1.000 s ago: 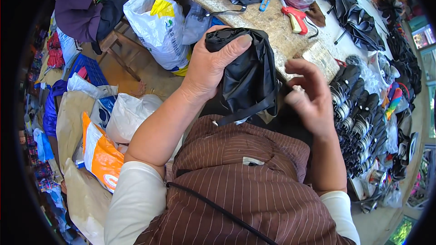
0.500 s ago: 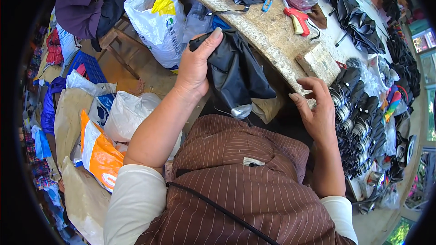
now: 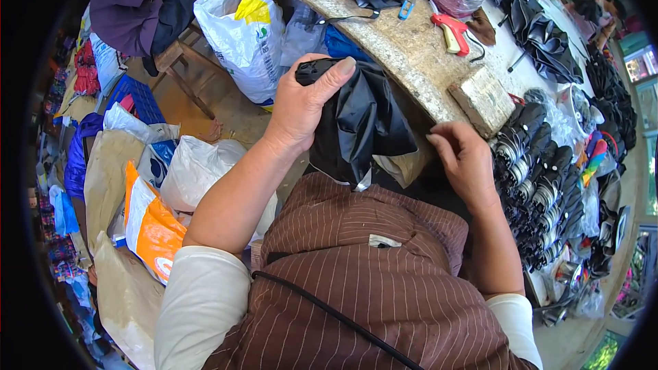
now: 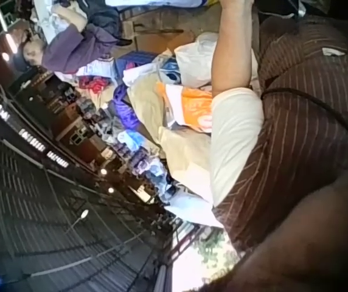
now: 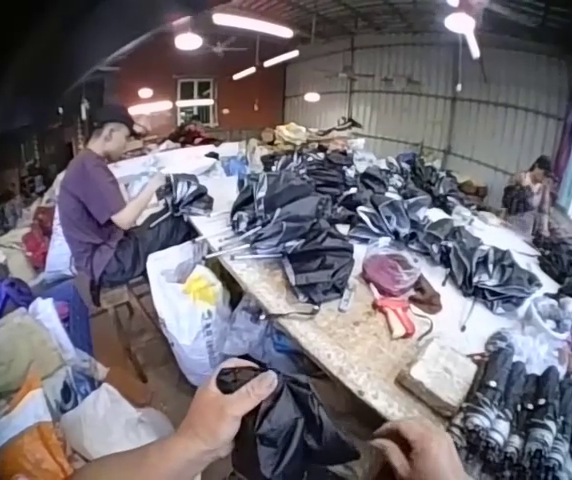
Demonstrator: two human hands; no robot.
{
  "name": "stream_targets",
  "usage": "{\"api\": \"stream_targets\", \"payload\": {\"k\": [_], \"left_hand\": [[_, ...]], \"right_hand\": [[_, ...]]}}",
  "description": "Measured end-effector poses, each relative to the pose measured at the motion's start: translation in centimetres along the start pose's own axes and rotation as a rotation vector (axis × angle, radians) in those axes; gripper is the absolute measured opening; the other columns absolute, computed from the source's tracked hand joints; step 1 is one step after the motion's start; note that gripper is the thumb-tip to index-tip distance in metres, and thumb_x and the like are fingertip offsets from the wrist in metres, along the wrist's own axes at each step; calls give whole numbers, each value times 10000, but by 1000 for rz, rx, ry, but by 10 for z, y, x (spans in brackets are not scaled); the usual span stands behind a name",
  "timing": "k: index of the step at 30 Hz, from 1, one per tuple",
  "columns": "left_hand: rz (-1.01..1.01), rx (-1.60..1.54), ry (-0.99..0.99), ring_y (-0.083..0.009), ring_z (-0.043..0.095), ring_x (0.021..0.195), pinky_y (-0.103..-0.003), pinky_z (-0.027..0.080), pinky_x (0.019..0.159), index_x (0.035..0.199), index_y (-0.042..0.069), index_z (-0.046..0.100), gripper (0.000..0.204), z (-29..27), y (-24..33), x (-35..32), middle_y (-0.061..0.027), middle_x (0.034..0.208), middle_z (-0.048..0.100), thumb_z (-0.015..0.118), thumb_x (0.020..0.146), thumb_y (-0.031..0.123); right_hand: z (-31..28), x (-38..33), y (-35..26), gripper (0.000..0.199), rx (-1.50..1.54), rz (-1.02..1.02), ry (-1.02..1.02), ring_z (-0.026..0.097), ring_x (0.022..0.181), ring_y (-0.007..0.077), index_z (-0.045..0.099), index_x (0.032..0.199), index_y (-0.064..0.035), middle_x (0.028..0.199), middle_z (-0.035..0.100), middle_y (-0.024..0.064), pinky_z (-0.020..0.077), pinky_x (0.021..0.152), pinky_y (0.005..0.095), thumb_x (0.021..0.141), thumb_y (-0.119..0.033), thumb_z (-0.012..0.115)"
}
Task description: Folding and securing the fabric of umbrellas on a production line.
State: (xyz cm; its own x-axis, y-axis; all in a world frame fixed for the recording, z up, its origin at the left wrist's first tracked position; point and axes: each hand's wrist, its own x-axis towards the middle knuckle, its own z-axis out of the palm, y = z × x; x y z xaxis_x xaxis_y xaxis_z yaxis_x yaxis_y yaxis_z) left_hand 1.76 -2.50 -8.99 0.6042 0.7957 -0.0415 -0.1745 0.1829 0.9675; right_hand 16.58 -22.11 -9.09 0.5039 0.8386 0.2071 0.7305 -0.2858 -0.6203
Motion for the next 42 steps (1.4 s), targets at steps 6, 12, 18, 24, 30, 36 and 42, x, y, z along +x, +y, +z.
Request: {"api": "stream_targets", "payload": {"k": [6,12,18,24,30,36,42], "left_hand": [[98,235,-157,-87,505,642,-197,420,636,885,28,598,332,16,-10,-17,-10,737,588,775,772,286],[68,182,-118,-93,512,640,-206,430,625,897,15,598,331,6,-11,-17,-18,741,599,776,770,265],[149,285,-81,-97,518,642,-216,438,618,913,19,601,303,12,-20,-26,-18,750,602,774,763,217],[175,376,-108,-100,519,647,-225,445,626,928,26,597,272,10,-17,-26,-17,755,599,755,769,181],[105,356,-134,-119,522,656,-242,452,640,940,30,592,254,-16,-29,-22,-26,764,600,731,775,164],[45,434,-112,-115,531,743,-230,448,726,986,36,580,270,-18,-15,-27,-34,856,606,717,775,133],[376,458,-159,-143,526,675,-258,452,671,954,34,593,255,-10,-22,-30,-46,792,606,719,756,136]], "right_hand": [[6,23,-30,88,-126,-264,107,493,584,149,594,842,-14,736,569,56,431,567,266,811,-63,661],[-26,25,-38,107,219,27,222,442,560,123,585,784,-13,641,532,32,385,535,237,847,-85,634],[-6,-1,-47,150,17,11,-224,410,519,101,584,745,-27,626,532,9,366,506,225,867,-109,615],[19,0,-23,142,309,26,-196,379,467,96,581,786,-36,600,518,-16,336,459,217,882,-140,593],[-33,16,-29,121,1245,265,-127,354,453,55,516,829,-58,582,441,-14,261,414,179,907,-138,470],[-50,10,-28,143,481,172,-151,414,521,100,563,815,-52,626,503,25,346,466,223,867,-183,538],[-10,7,-31,132,117,18,-406,404,489,134,578,812,-21,624,541,28,355,471,258,844,-145,608]]}}
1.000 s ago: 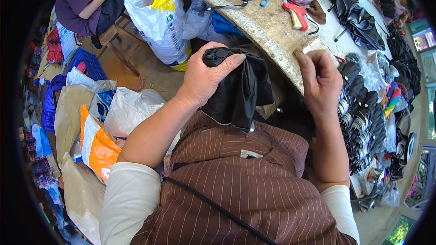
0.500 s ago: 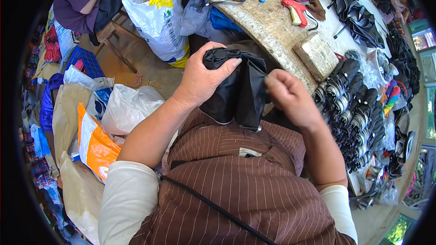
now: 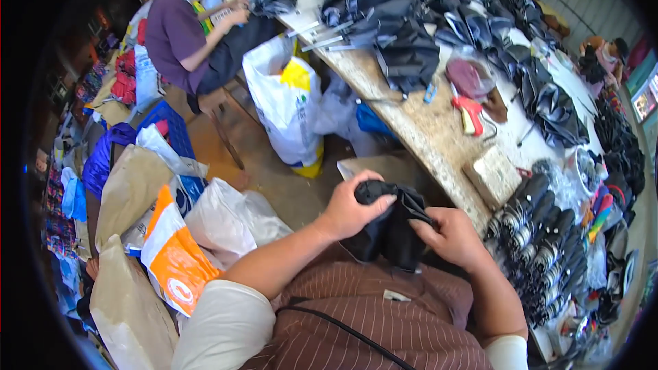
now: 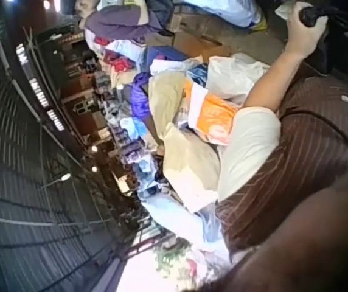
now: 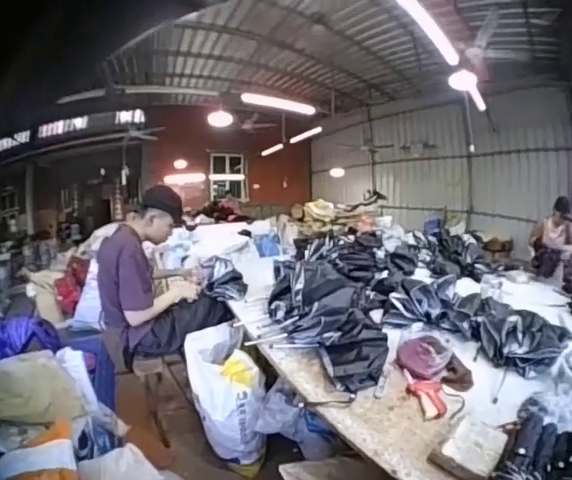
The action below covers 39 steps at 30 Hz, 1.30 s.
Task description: Folding and securing the fabric of umbrellas on a production line.
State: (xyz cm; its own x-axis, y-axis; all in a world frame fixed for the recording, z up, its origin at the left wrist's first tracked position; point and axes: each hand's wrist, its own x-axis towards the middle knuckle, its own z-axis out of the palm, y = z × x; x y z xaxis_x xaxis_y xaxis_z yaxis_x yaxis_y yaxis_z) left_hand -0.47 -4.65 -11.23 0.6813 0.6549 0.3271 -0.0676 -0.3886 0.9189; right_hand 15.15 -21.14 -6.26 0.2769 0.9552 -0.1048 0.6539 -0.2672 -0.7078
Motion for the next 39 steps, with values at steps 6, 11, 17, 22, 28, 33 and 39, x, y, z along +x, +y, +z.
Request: {"api": "stream_targets", "payload": {"k": [6,11,17,22,28,33,39], "left_hand": [[-97,-339,-68,-105,512,681,-221,432,665,963,40,589,237,-12,18,4,-16,797,603,710,778,124],[-84,-260,100,-88,503,683,-203,421,660,970,37,584,233,-5,20,14,-11,815,602,708,790,116],[-151,-452,259,-92,517,706,-203,433,681,993,30,572,239,-4,13,22,-29,841,606,703,798,81],[-187,-475,278,-93,516,700,-205,437,671,990,27,572,237,0,13,19,-30,836,607,704,800,78],[-122,-343,256,-98,502,659,-211,434,634,962,23,581,239,3,7,17,-26,796,603,718,785,108],[-46,-152,208,-108,508,653,-220,439,634,958,23,579,248,2,15,13,-31,786,605,720,776,113],[-38,-103,187,-121,514,651,-230,443,636,956,24,578,259,-2,12,14,-37,781,608,723,764,118]], "right_hand": [[-43,-4,-18,46,696,-30,458,433,543,101,588,842,-48,618,510,8,371,538,207,824,-90,587],[-5,-14,-31,155,239,-106,432,482,637,154,603,910,-6,751,559,46,411,611,249,777,-76,643],[19,-15,1,162,100,-63,411,488,626,175,628,928,10,754,581,74,415,610,269,784,-65,625],[20,-21,21,150,148,-28,473,488,602,185,637,917,14,726,587,89,415,599,277,804,-61,571],[21,-33,33,197,103,81,457,499,596,176,635,910,25,693,591,86,413,589,270,814,-51,480],[27,-24,58,225,229,273,392,498,565,209,636,892,30,671,601,104,427,573,294,792,-50,450],[28,-22,67,233,364,409,285,532,632,165,638,924,12,695,607,91,434,599,256,787,-40,458]]}}
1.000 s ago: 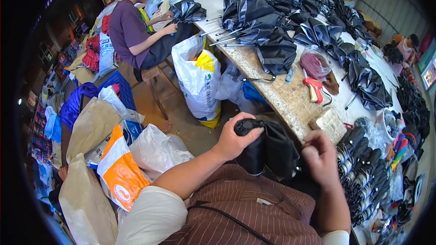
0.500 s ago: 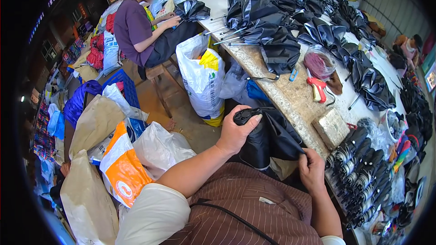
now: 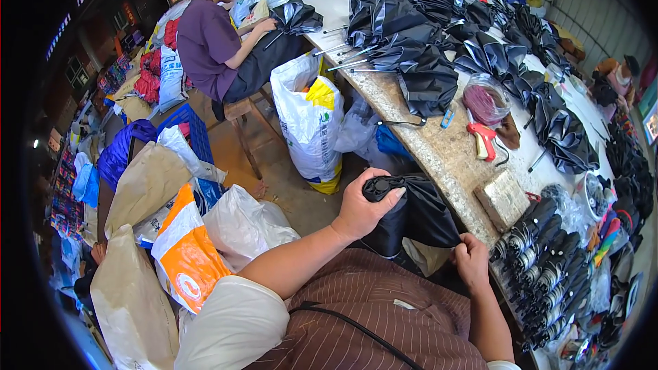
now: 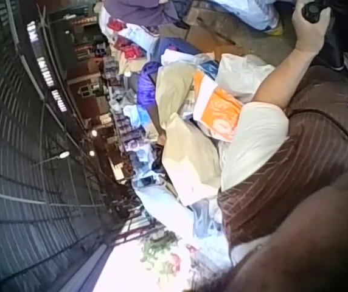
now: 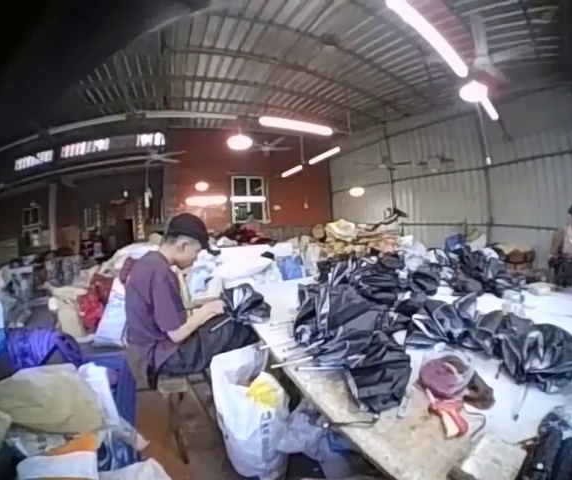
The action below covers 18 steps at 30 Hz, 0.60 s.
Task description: Folding and securing the fabric of umbrellas on a production line.
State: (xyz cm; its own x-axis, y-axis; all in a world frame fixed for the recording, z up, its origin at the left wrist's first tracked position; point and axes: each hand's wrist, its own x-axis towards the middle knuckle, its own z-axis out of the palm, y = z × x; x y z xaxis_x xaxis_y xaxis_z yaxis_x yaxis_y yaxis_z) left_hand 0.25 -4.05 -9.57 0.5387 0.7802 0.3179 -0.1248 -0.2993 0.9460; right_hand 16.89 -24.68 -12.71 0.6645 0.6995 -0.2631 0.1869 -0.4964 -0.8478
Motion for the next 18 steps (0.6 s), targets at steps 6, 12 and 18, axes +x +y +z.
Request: {"api": "stream_targets", "payload": {"k": [6,12,18], "left_hand": [[-16,22,6,-123,522,658,-234,448,643,957,27,578,257,-3,-3,0,-38,784,612,721,766,121],[-14,41,-61,-122,528,674,-233,448,665,964,33,577,269,-1,-4,-2,-37,803,611,728,761,125],[48,74,-164,-108,527,709,-220,437,701,992,38,568,288,8,3,-10,-27,841,605,727,761,105]], "right_hand": [[-3,6,14,230,-193,-233,18,544,652,174,641,940,-4,745,615,96,449,621,253,769,-23,490],[2,-7,-44,213,139,-495,275,555,667,180,638,967,-9,790,613,80,458,637,261,761,-14,583],[14,-13,-70,245,-79,-673,225,555,653,200,632,974,-18,778,600,86,458,632,282,736,-37,688]]}}
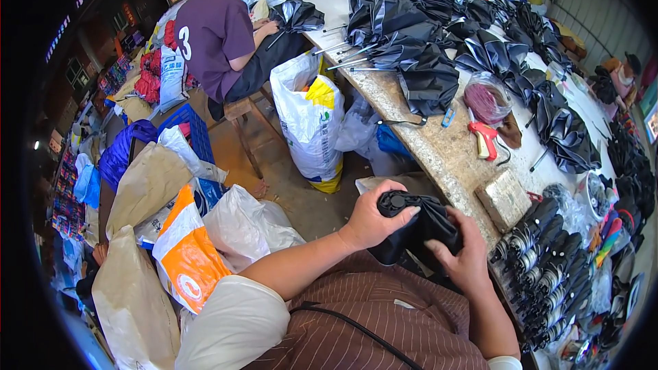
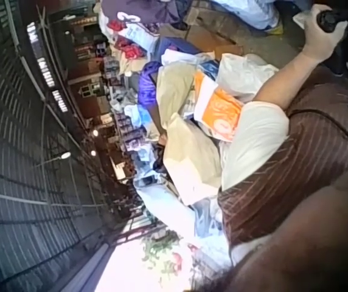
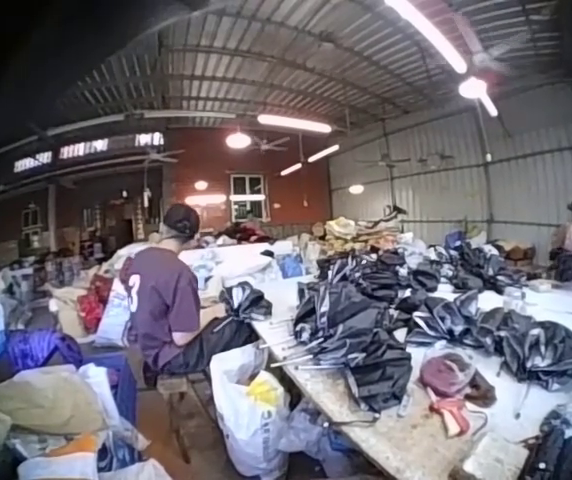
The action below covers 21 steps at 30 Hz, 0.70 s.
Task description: Folding and securing the fabric of umbrellas on a production line.
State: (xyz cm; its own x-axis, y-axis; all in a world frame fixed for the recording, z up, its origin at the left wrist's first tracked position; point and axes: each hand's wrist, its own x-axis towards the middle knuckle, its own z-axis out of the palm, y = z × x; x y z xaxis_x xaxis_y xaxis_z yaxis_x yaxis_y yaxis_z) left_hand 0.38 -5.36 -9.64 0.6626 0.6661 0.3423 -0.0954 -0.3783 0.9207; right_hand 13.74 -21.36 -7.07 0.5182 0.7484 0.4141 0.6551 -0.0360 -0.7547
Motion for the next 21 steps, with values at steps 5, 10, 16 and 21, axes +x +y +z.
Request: {"api": "stream_targets", "payload": {"k": [5,10,16,21], "left_hand": [[7,-25,-53,-126,532,703,-237,447,698,994,43,566,302,1,2,-3,-34,832,608,726,745,104],[-4,-52,-56,-140,539,694,-254,456,689,988,46,567,307,3,-3,-5,-39,816,611,726,733,109],[-3,-68,-54,-135,541,703,-254,454,696,984,49,570,307,4,-8,-5,-33,821,613,728,726,100],[-14,-134,-131,-132,543,705,-247,452,695,978,52,574,307,1,-8,-6,-29,829,616,729,715,83]], "right_hand": [[0,-5,1,214,-91,9,-98,535,619,201,638,936,-18,755,590,77,445,598,286,733,-35,706],[1,-9,0,179,-53,30,-86,512,591,194,641,899,-16,730,578,72,429,570,284,732,-25,703],[3,-10,-3,142,-5,51,-75,499,587,176,641,871,-17,730,579,62,423,564,274,742,-32,697],[-14,-3,3,210,418,260,-146,520,667,169,631,917,-22,794,594,53,441,648,276,740,-93,718]]}}
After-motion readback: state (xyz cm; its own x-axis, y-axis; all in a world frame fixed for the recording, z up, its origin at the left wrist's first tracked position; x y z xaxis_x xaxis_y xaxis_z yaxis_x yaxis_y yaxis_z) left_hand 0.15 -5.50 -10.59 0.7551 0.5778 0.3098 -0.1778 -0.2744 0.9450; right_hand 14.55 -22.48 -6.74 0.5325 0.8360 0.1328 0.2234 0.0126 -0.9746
